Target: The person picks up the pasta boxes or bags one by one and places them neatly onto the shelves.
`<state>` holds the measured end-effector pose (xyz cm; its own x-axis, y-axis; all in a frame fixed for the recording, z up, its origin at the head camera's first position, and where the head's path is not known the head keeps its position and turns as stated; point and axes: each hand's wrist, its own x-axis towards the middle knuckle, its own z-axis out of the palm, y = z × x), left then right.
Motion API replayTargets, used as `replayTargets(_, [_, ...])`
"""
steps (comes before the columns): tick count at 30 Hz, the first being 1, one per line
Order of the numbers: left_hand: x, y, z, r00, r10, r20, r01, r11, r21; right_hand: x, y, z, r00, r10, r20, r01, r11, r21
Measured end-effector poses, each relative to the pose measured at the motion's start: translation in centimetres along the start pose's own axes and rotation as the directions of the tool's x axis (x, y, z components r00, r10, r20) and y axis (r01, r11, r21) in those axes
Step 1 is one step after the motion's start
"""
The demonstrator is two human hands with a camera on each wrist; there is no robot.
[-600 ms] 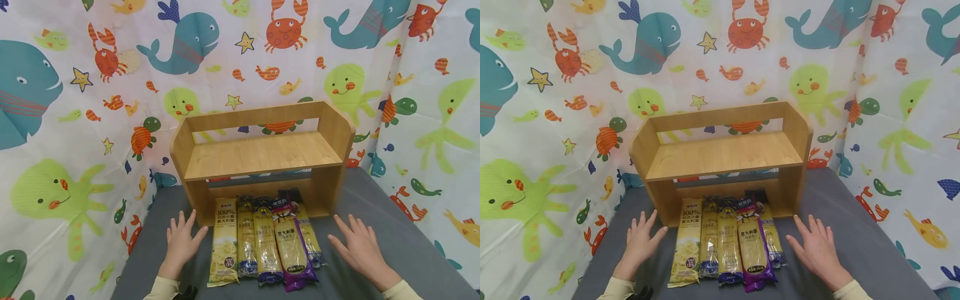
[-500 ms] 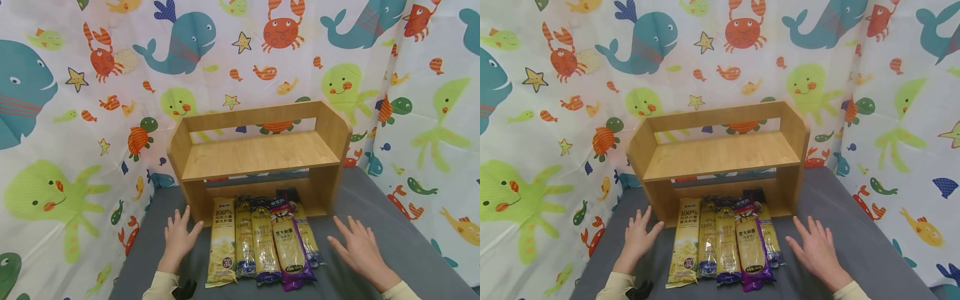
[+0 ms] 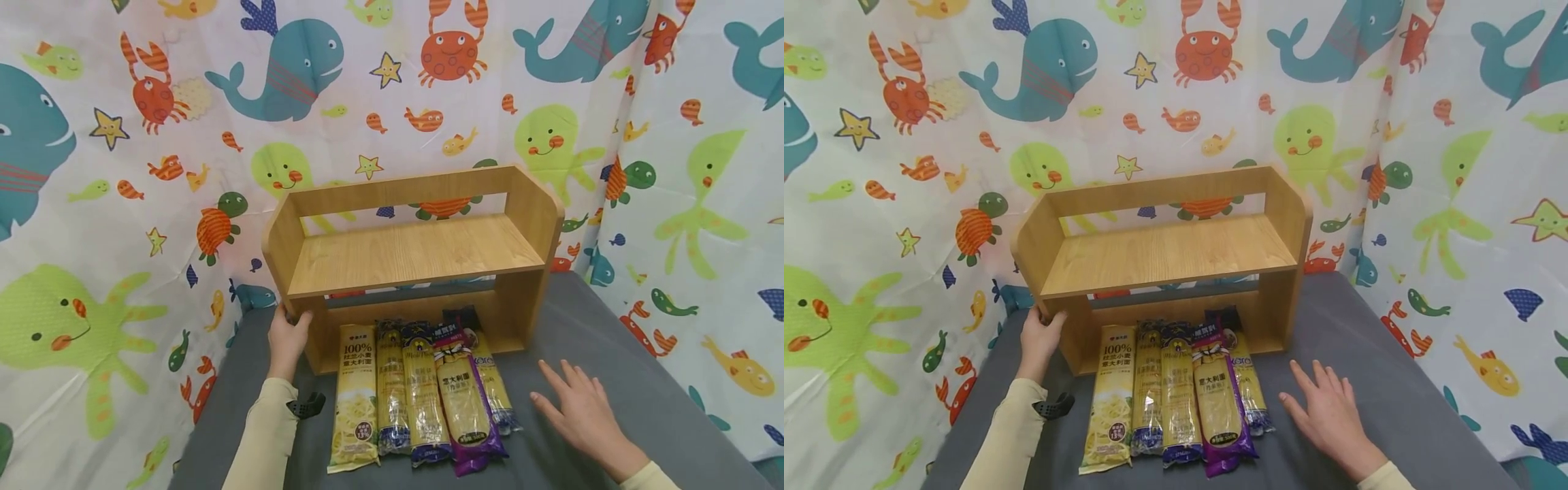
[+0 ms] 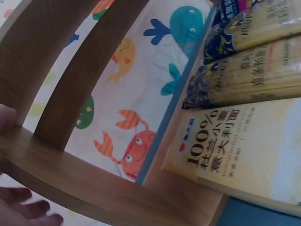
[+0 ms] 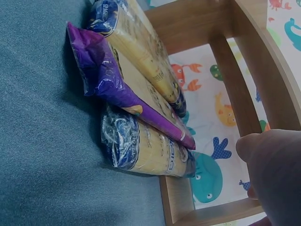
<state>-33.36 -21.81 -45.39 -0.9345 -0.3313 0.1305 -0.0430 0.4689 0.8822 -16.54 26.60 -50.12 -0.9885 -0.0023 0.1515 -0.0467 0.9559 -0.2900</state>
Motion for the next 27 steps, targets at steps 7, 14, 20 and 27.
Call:
replayTargets(7, [1.2, 1.2, 0.0, 0.994, 0.063, -0.086, -0.064, 0.998, -0.002, 0.1, -0.5, 0.2, 1.0, -0.025, -0.001, 0.025, 1.0, 0.003])
replayTargets(14, [1.4, 1.7, -0.2, 0.99, 0.102, -0.097, -0.099, 0.995, 0.033, 0.7, -1.2, 0.5, 0.998, -0.054, 0.035, 0.052, 0.996, 0.074])
replayTargets(20, [1.4, 1.6, -0.2, 0.988, 0.123, -0.097, -0.118, 0.991, 0.061, 2.2, -1.9, 1.2, 0.993, -0.045, 0.113, 0.021, 0.978, 0.209])
replayTargets(27, [1.5, 1.4, -0.5, 0.986, 0.142, -0.088, -0.133, 0.986, 0.095, 5.0, -2.0, 3.4, 0.987, -0.052, 0.149, -0.007, 0.927, 0.374])
